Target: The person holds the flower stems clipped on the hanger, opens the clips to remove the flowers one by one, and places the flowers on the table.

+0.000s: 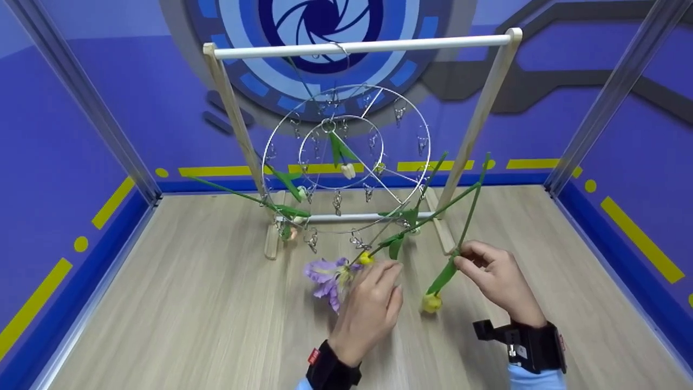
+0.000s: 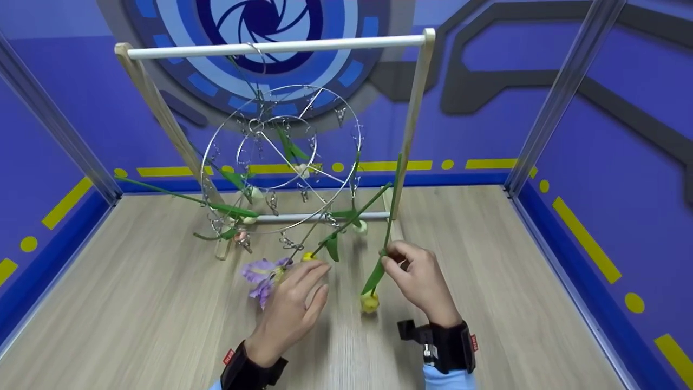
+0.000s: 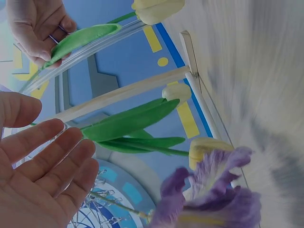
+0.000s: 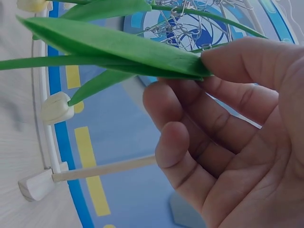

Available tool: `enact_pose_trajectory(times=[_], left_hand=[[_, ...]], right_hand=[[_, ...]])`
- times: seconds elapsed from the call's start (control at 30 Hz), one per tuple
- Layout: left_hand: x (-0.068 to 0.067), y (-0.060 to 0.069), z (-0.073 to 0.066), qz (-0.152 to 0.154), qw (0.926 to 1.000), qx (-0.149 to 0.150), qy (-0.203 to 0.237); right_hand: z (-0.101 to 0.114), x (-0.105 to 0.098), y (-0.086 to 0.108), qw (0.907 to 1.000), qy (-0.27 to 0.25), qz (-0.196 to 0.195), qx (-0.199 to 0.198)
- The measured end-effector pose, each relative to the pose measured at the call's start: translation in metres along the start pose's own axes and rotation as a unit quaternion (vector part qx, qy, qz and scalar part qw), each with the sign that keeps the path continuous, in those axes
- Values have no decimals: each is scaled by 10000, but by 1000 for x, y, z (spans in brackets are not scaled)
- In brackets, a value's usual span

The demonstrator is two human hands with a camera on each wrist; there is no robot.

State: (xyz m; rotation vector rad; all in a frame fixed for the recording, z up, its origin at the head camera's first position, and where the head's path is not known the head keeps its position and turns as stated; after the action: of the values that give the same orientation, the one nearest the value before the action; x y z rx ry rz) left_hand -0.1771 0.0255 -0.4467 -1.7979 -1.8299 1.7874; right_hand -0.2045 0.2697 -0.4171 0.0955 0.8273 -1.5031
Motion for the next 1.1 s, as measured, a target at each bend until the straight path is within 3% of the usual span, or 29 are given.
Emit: enact_pose_trajectory(times=[0.43,0.83,1.1], left_hand=[[14,-7,-8,108,9995,117,-270],[28,-13,-14,-18,9992,105,-381],[39,-16,-21,-84,9985,322,-425]], right_hand=[[-9,-6,-3,9989,-61,-223,409],[-30,-13,-2,9991,111,-218,341],[-45,-23,3,9979,357,-286,457]])
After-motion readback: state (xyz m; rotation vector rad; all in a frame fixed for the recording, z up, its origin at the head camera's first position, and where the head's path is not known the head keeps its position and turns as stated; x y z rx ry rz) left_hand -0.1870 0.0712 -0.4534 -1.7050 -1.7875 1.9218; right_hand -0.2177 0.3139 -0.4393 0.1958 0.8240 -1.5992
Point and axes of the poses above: each hand's wrist, its own y-axis away from the middle knuckle, its own x-axis out of the palm, z = x × y, the point moved 2 cm from there along -y, towards the middle knuckle
